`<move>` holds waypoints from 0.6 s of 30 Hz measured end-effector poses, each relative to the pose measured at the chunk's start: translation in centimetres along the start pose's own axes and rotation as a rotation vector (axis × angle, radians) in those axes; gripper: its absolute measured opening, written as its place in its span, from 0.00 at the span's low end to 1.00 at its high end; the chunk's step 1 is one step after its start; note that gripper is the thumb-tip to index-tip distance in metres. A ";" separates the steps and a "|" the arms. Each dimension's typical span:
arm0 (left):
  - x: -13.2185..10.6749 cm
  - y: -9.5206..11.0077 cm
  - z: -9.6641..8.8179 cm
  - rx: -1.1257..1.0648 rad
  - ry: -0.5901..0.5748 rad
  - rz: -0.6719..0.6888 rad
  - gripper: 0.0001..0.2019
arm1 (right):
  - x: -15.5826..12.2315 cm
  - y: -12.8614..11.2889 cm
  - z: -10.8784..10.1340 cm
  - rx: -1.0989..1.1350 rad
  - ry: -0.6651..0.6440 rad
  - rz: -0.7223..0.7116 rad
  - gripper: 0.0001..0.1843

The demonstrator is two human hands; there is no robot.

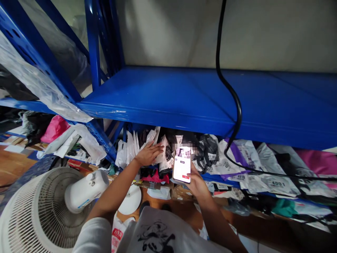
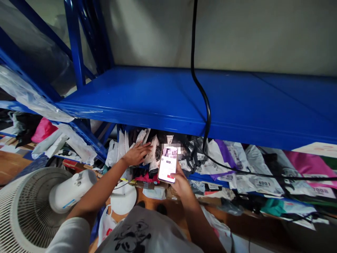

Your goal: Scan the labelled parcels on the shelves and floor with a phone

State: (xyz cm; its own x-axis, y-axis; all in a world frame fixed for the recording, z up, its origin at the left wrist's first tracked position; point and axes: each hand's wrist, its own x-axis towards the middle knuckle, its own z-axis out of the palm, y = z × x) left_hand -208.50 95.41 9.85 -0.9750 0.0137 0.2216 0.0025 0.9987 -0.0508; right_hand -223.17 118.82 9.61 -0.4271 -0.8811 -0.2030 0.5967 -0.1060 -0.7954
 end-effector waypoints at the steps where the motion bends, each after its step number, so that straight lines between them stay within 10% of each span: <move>1: 0.2 -0.3 -0.2 -0.005 -0.009 0.011 0.26 | 0.0 0.1 0.0 -0.008 -0.006 -0.001 0.36; 7: 0.5 -0.8 -1.3 0.001 -0.022 -0.135 0.38 | -0.3 0.1 0.6 0.068 0.008 0.020 0.35; 18: 1.1 -0.4 0.8 0.103 -0.017 -0.503 0.16 | -0.4 0.7 1.0 -0.002 -0.020 0.021 0.36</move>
State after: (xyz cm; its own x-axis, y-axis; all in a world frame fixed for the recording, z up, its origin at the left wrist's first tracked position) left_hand -209.80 94.95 9.35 -0.8534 -0.4689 0.2277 -0.4890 0.8715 -0.0379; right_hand -221.88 118.66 9.71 -0.4009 -0.8921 -0.2085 0.6044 -0.0865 -0.7920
